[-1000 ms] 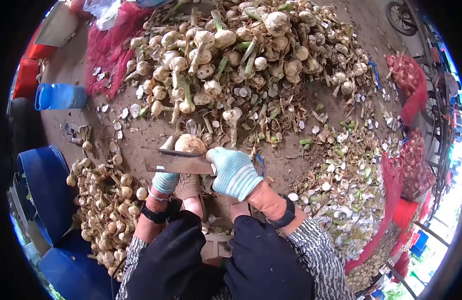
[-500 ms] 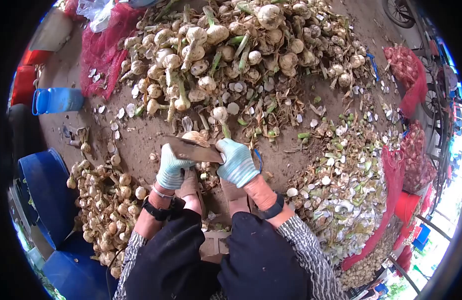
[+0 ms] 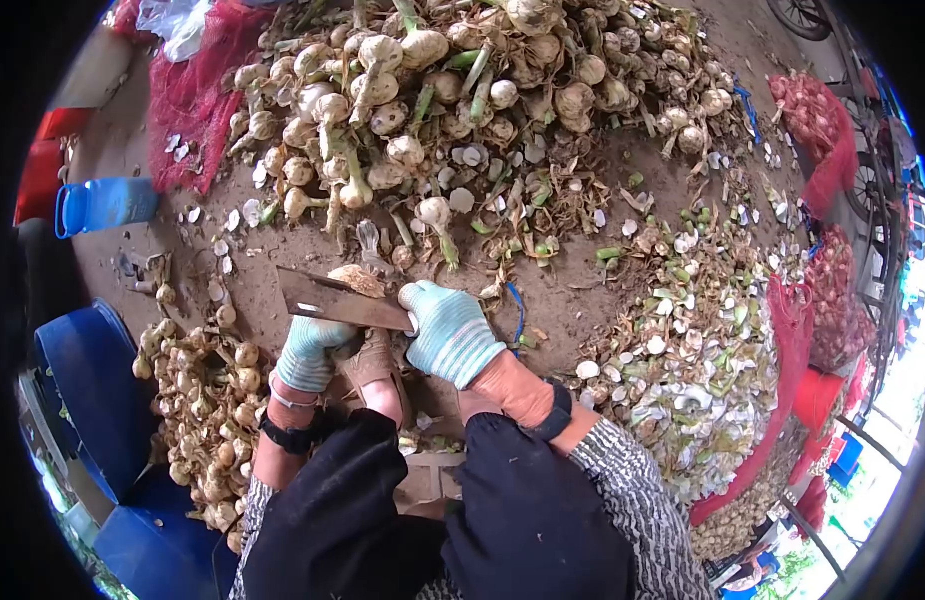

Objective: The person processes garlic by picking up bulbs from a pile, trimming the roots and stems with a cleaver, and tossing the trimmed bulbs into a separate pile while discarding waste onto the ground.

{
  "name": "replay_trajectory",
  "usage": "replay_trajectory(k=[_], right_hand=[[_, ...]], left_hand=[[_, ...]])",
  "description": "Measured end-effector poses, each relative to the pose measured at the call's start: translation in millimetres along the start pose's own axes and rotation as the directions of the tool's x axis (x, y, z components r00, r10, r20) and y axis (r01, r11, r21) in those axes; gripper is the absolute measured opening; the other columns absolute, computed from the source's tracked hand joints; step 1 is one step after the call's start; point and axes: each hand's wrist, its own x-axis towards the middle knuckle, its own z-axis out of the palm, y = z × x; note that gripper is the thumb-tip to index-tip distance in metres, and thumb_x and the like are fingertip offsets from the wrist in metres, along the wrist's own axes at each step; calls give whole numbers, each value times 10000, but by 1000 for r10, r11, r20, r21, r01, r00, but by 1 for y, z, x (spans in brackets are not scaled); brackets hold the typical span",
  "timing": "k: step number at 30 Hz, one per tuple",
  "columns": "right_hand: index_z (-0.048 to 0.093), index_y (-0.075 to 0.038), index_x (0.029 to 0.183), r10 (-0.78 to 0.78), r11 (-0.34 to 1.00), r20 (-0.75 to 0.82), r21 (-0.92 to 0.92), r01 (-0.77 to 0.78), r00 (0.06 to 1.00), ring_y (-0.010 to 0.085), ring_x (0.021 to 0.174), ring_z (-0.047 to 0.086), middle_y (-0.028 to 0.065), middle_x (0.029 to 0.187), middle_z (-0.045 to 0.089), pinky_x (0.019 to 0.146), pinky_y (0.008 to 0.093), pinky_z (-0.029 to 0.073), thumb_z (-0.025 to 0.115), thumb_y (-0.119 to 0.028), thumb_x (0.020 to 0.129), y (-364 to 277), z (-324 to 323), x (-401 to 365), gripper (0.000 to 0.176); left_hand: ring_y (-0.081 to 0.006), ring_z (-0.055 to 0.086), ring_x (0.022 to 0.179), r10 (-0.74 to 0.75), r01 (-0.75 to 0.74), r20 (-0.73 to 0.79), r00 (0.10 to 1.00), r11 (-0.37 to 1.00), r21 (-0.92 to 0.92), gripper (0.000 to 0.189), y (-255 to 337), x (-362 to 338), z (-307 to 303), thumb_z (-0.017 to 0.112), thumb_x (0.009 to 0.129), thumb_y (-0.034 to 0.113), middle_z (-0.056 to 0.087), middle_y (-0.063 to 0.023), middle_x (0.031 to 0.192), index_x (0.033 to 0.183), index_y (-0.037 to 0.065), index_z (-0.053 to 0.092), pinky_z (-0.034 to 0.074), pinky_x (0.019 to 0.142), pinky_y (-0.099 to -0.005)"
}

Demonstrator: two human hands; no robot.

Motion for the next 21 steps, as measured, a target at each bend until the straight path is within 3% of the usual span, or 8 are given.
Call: replay_trajectory(k=[4,6,8,16,18,19,20,21], right_hand=[[514,-28,786,-14,999,55,-31,15,998,382,688,536,163,730,515,587,438,446,575,-38,594,-6,-8,2,202],[513,-26,782,-51,999,33,-14,51,998,383,687,535,164,730,514,586,437,445,587,-36,576,-2,-9,3,220],[516,-28,787,-122,991,-21,48,123,992,381,687,534,162,731,516,587,433,446,606,-34,543,12,-6,4,260],[512,-38,800,-93,994,-19,-50,92,995,364,695,541,148,733,516,589,421,451,600,-47,566,5,-14,-8,250],[565,-66,799,-279,960,-114,-59,274,953,344,677,559,136,716,547,594,398,470,562,-52,628,30,-14,0,172],[593,-64,800,-58,964,-73,-265,37,996,340,637,572,139,696,586,569,384,482,550,-49,661,62,-11,5,146],[593,-26,791,327,916,-153,-192,-353,932,281,575,589,142,641,587,528,345,485,546,-48,693,86,-20,7,110],[579,11,811,497,865,-128,-12,-502,858,177,560,585,103,618,587,495,287,480,574,-86,728,101,-33,1,128]], left_hand=[[-95,563,797,42,-32,-107,993,995,93,472,-26,11,-17,710,602,64,612,-20,882,1045,18,553,479,696,-240],[-105,574,849,252,-300,164,954,837,458,491,-12,11,-12,704,633,64,615,-28,929,1088,6,531,482,724,-242],[-127,589,863,170,-177,57,984,972,155,455,-4,-1,14,659,724,105,622,-73,954,1127,-26,492,487,748,-265],[-122,579,855,69,-66,38,997,994,-87,367,-22,1,10,647,757,169,623,-23,889,1072,15,537,479,754,-257],[-127,580,864,-82,26,74,994,828,560,279,-29,6,-5,652,739,146,631,-27,871,985,27,592,467,772,-255],[-142,588,806,64,-69,86,994,996,54,212,-11,-11,30,664,701,135,632,-44,847,879,30,621,465,749,-256],[-147,588,786,128,-167,218,968,971,171,214,5,-17,39,661,683,133,632,-59,843,859,20,614,462,739,-268],[-137,586,806,115,-166,271,956,971,173,236,10,-12,39,668,675,137,630,-51,870,872,19,612,461,758,-266]])
